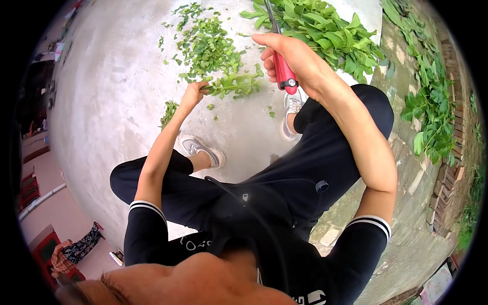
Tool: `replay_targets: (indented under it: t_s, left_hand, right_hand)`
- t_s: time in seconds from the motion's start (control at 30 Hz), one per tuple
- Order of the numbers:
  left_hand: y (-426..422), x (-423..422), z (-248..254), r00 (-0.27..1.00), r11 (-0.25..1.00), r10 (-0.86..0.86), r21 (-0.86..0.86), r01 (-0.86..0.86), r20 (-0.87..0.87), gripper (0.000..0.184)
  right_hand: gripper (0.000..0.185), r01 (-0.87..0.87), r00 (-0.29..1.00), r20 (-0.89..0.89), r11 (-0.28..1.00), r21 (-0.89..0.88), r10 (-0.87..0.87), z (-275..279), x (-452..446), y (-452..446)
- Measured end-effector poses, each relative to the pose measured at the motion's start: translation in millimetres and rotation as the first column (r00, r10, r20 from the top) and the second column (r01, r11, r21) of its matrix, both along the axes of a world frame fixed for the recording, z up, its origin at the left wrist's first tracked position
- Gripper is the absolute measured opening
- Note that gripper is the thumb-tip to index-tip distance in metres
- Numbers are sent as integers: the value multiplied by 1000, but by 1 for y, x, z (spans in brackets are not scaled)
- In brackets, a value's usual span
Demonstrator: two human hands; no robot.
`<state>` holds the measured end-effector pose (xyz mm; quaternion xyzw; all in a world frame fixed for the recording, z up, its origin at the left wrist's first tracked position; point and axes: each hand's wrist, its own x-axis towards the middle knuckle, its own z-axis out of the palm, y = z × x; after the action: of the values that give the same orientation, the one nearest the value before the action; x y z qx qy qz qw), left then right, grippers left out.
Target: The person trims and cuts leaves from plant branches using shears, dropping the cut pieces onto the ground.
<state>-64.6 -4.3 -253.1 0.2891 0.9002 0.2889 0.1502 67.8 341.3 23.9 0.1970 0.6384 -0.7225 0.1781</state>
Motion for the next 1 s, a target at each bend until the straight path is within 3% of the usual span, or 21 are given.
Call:
replay_targets:
  t_s: [0.13,0.23,0.27,0.3,0.37,0.43,0.57,0.73,1.0]
  left_hand:
    - [-28,-9,133,974,966,209,138,-220,89,16]
    - [-52,6,203,957,929,286,232,-290,51,17]
    - [-59,13,218,951,914,308,264,-307,38,18]
    - [-70,16,221,945,900,328,305,-310,-6,23]
    - [-77,32,235,919,883,373,354,-308,-130,26]
    - [-83,38,239,913,872,386,376,-314,-134,22]
    - [-82,44,244,901,878,392,369,-307,-185,29]
    - [-94,44,235,918,883,355,385,-267,-177,27]
    - [-102,42,238,917,815,396,477,-328,-45,17]
  right_hand:
    - [52,-195,980,92,955,221,179,-16,6,-14]
    - [56,-319,941,173,933,167,291,-37,9,-22]
    - [67,-369,926,150,916,160,347,-37,11,-26]
    - [78,-414,909,128,896,158,397,-38,13,-29]
    - [80,-450,893,75,882,141,444,-44,12,-34]
    - [55,-481,876,48,876,18,480,-50,9,-35]
    - [52,-520,854,-50,853,-31,519,-56,5,-38]
    - [50,-460,888,-41,883,-88,458,-47,-2,-43]
    - [51,-499,866,27,866,-28,499,-51,-4,-41]
